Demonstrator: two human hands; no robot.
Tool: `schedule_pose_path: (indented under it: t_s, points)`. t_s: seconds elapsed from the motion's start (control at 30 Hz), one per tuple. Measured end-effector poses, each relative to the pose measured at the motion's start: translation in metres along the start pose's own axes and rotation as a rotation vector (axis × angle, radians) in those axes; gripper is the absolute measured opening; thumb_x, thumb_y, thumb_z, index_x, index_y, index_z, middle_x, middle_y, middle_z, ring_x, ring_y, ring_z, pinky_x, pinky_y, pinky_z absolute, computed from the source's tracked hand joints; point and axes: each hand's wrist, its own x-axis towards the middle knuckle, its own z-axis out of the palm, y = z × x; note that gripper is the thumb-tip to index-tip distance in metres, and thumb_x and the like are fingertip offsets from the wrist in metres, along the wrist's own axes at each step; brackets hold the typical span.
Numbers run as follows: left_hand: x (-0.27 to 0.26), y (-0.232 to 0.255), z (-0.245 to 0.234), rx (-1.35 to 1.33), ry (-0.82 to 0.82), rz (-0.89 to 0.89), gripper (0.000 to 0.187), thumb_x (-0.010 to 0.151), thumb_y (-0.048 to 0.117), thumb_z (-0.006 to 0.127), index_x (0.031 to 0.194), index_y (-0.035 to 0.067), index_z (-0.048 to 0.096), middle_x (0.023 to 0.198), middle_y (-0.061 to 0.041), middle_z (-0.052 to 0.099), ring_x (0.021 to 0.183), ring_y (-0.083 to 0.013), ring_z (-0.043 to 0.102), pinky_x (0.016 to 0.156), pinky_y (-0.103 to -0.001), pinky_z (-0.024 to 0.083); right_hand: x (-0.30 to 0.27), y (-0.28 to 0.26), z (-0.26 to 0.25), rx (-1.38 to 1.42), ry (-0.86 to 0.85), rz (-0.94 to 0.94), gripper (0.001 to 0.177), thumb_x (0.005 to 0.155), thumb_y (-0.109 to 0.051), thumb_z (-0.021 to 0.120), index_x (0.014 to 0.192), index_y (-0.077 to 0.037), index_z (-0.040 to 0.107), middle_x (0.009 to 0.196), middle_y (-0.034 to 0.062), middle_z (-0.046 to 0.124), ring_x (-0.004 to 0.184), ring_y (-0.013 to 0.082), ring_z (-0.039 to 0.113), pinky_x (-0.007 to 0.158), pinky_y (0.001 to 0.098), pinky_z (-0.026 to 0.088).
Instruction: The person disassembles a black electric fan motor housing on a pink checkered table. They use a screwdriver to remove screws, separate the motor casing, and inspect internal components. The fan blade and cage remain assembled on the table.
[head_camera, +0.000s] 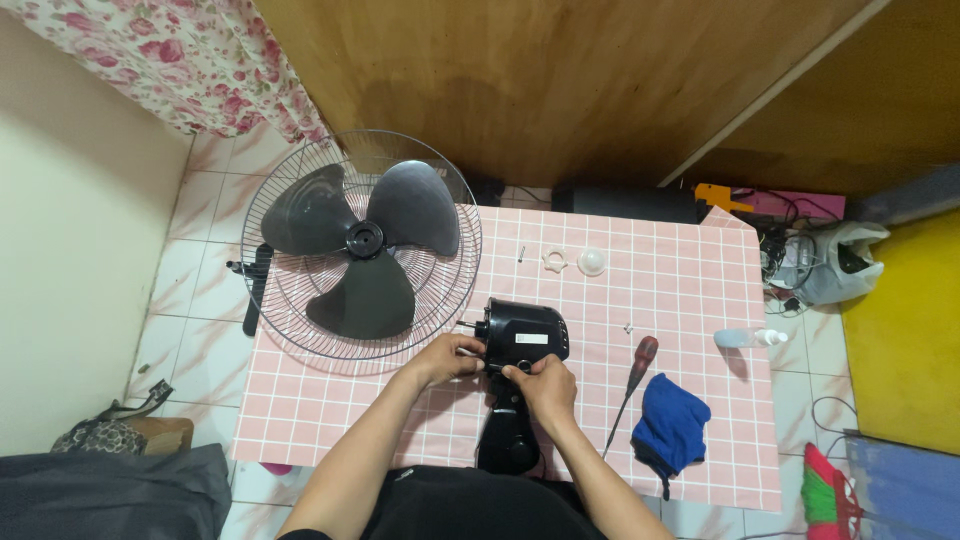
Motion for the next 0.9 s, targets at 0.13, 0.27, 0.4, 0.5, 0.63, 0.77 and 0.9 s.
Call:
schedule_pose_path:
  t_s: [0.13, 0.27, 0.4, 0.5, 0.63, 0.77, 0.9]
  points:
    - [0.002, -0.001, 0.000, -0.048, 0.025, -0.025, 0.032, 0.084, 0.003, 0.076, 0.115, 0.000, 0.071, 0.096, -0.010, 0.075, 0.082, -0.0158, 0.074, 0.071, -0.026, 0.062, -0.003, -0.003, 0.003, -0.034, 0.016, -0.032, 0.053, 0.067, -0.046, 0.093, 0.079, -0.004, 0.062, 0.073, 0.0137, 0.071, 0.071, 0.0301, 0.071, 0.070, 0.0420, 0.056]
    - [0.002, -0.006, -0.002, -0.009, 0.024, -0.001, 0.032, 0.084, 0.003, 0.077, 0.115, -0.001, 0.072, 0.100, -0.013, 0.075, 0.083, -0.0159, 0.074, 0.072, -0.027, 0.061, -0.003, -0.005, 0.003, -0.050, 0.010, -0.027, 0.055, 0.066, -0.046, 0.092, 0.080, -0.003, 0.061, 0.073, 0.0137, 0.071, 0.071, 0.0311, 0.071, 0.070, 0.0428, 0.056]
    - [0.007, -0.014, -0.002, 0.062, 0.039, 0.080, 0.032, 0.084, 0.003, 0.078, 0.115, 0.000, 0.073, 0.106, -0.008, 0.074, 0.085, -0.0145, 0.072, 0.074, -0.027, 0.061, -0.005, -0.006, 0.004, -0.019, 0.033, -0.045, 0.054, 0.068, -0.045, 0.092, 0.081, -0.004, 0.060, 0.073, 0.0143, 0.070, 0.072, 0.0317, 0.070, 0.070, 0.0435, 0.055]
    - [-0.001, -0.006, 0.006, 0.114, 0.057, 0.122, 0.028, 0.084, 0.004, 0.073, 0.112, 0.003, 0.072, 0.104, -0.005, 0.075, 0.086, -0.0147, 0.072, 0.075, -0.026, 0.060, -0.006, -0.011, 0.001, -0.028, 0.033, -0.021, 0.054, 0.068, -0.045, 0.091, 0.082, -0.004, 0.059, 0.075, 0.0143, 0.071, 0.073, 0.0316, 0.070, 0.071, 0.0433, 0.055]
    - [-0.020, 0.024, 0.034, 0.316, 0.240, 0.075, 0.032, 0.078, 0.015, 0.077, 0.106, 0.002, 0.068, 0.099, -0.013, 0.076, 0.089, -0.0204, 0.075, 0.077, -0.032, 0.060, -0.009, -0.013, -0.003, -0.009, -0.015, 0.008, 0.053, 0.070, -0.047, 0.089, 0.084, -0.005, 0.059, 0.074, 0.0142, 0.073, 0.073, 0.0304, 0.073, 0.073, 0.0415, 0.056]
    - [-0.039, 0.049, 0.065, 0.586, 0.474, 0.075, 0.046, 0.077, 0.023, 0.079, 0.114, 0.000, 0.064, 0.097, -0.021, 0.075, 0.095, -0.0372, 0.074, 0.086, -0.042, 0.058, -0.011, -0.013, -0.002, 0.014, -0.035, 0.041, 0.054, 0.071, -0.048, 0.087, 0.087, -0.005, 0.058, 0.075, 0.0135, 0.073, 0.072, 0.0299, 0.075, 0.073, 0.0404, 0.057]
    - [-0.048, 0.056, 0.086, 0.585, 0.538, -0.003, 0.090, 0.084, 0.021, 0.074, 0.154, -0.003, 0.023, 0.105, -0.031, 0.069, 0.101, -0.0483, 0.067, 0.091, -0.052, 0.054, -0.008, -0.007, 0.003, -0.019, 0.038, -0.054, 0.052, 0.071, -0.046, 0.088, 0.086, -0.005, 0.060, 0.077, 0.0130, 0.072, 0.076, 0.0313, 0.071, 0.073, 0.0432, 0.055]
